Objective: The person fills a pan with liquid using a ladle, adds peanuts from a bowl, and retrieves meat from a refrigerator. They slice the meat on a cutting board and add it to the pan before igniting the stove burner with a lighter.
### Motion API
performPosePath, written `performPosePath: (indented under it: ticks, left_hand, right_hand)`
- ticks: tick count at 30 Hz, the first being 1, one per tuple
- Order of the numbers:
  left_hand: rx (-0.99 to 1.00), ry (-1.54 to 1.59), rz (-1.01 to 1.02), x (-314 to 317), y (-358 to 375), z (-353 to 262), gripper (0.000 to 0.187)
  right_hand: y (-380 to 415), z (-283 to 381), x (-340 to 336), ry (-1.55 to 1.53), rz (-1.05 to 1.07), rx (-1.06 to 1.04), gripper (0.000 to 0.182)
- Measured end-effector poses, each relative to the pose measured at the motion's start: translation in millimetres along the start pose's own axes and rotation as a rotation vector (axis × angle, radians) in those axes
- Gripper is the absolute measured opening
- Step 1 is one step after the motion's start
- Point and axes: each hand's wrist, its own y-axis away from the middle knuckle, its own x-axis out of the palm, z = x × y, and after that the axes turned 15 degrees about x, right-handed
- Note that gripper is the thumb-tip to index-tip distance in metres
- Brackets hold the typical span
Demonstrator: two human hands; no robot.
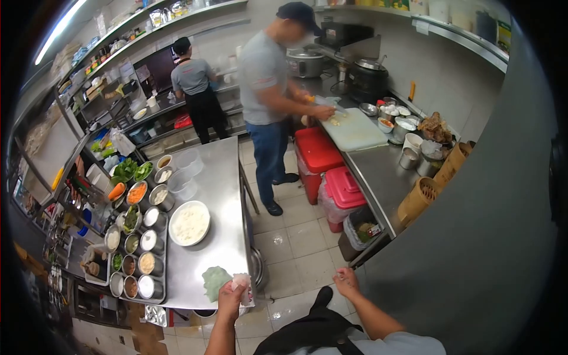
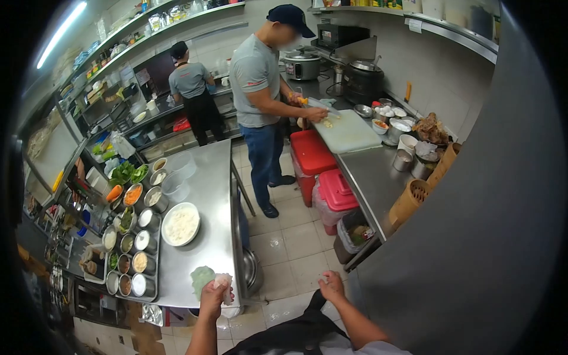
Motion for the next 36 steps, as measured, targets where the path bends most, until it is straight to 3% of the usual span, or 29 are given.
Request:
performPosePath:
  ticks: [3, 6, 8, 13, 17, 20, 26, 29, 32, 36]
  left_hand:
    - [-0.049, -0.006, -0.008, 38, -27, 1, 0.019]
    - [-0.124, -0.050, 0.029, 74, -63, 7, 0.023]
    - [-0.178, -0.050, 0.049, 100, -88, 7, 0.025]
    - [-0.098, 0.046, 0.047, 151, -145, 31, 0.026]
    - [-0.115, 0.057, 0.003, 174, -179, 47, 0.027]
    - [-0.127, 0.081, -0.010, 187, -212, 45, 0.025]
    - [-0.104, 0.105, -0.029, 189, -293, 51, 0.021]
    - [-0.120, 0.141, 0.036, 194, -349, 48, 0.021]
    - [-0.126, 0.177, 0.047, 209, -407, 42, 0.022]
    - [-0.130, 0.086, 0.249, 246, -479, 23, 0.020]
  right_hand:
    - [-40, -6, 31, -0.115, 0.101, -0.070, 0.033]
    - [-68, 30, 32, -0.078, 0.208, -0.185, 0.032]
    - [-89, 48, 34, -0.109, 0.265, -0.177, 0.032]
    - [-143, 88, 11, -0.110, 0.520, -0.077, 0.033]
    - [-176, 115, 12, -0.272, 0.476, -0.082, 0.033]
    - [-206, 153, 12, -0.390, 0.585, -0.076, 0.032]
    - [-292, 158, 27, -0.350, 0.535, -0.052, 0.033]
    - [-344, 173, 1, -0.277, 0.451, -0.094, 0.031]
    - [-393, 171, -14, -0.308, 0.334, 0.083, 0.029]
    - [-437, 213, -74, -0.343, 0.112, 0.107, 0.022]
